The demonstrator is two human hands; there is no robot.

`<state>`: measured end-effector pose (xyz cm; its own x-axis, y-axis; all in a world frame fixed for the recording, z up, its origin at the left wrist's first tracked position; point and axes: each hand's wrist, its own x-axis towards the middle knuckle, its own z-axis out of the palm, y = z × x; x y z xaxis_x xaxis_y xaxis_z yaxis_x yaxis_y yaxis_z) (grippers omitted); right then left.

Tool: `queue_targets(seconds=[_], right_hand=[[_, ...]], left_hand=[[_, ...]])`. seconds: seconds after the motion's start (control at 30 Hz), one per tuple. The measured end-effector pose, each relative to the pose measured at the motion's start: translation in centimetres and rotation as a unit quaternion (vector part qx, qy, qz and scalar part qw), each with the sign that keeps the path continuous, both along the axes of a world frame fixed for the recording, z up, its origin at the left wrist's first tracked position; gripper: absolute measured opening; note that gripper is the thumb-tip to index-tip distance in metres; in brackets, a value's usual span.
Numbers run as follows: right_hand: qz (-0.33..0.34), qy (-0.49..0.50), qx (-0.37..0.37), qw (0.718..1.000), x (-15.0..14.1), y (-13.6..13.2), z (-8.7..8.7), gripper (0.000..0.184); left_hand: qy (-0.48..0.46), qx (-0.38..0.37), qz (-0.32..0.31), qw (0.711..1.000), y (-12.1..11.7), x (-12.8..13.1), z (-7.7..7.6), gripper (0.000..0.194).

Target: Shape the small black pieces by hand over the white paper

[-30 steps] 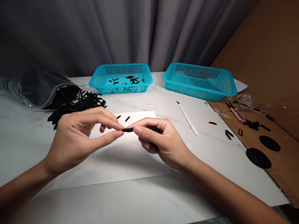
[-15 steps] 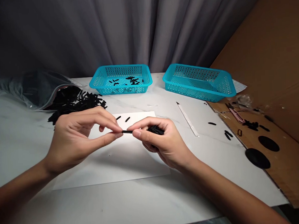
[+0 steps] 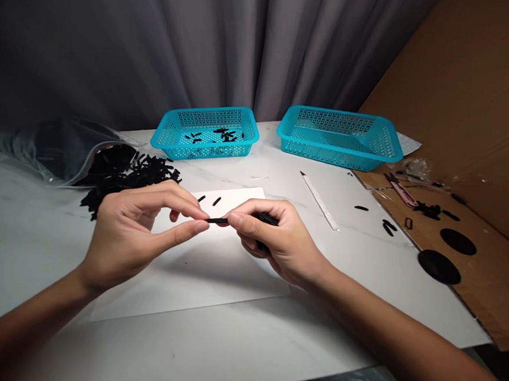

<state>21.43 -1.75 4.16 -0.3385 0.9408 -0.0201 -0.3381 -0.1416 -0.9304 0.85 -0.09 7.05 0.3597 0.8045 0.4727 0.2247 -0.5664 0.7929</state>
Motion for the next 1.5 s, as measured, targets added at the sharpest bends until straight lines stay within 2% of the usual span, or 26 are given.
queue_targets(seconds=[0.4,0.63,0.87,1.1,1.5], right_hand=[[-0.007,-0.012,0.011,1.000,-0.07,-0.09,0.20,0.014],[-0.055,-0.019,0.047,0.997,-0.11,-0.15,0.03,0.009],[-0.072,-0.032,0.077,0.994,-0.08,-0.29,-0.09,0.006],[-0.071,-0.049,0.050,0.995,-0.16,-0.37,0.07,0.012],[-0.057,-0.019,0.027,0.998,-0.26,-0.35,0.29,0.014]], left_hand=[[0.003,0.015,-0.005,1.000,0.04,-0.17,0.08,0.008],[0.003,0.019,-0.004,1.000,-0.02,-0.10,0.11,0.009],[0.000,0.012,-0.002,1.000,-0.03,0.03,0.03,0.008],[0.010,-0.038,-0.004,0.999,-0.19,-0.11,0.00,0.005],[0.008,-0.030,-0.010,0.999,-0.27,-0.19,0.15,0.006]])
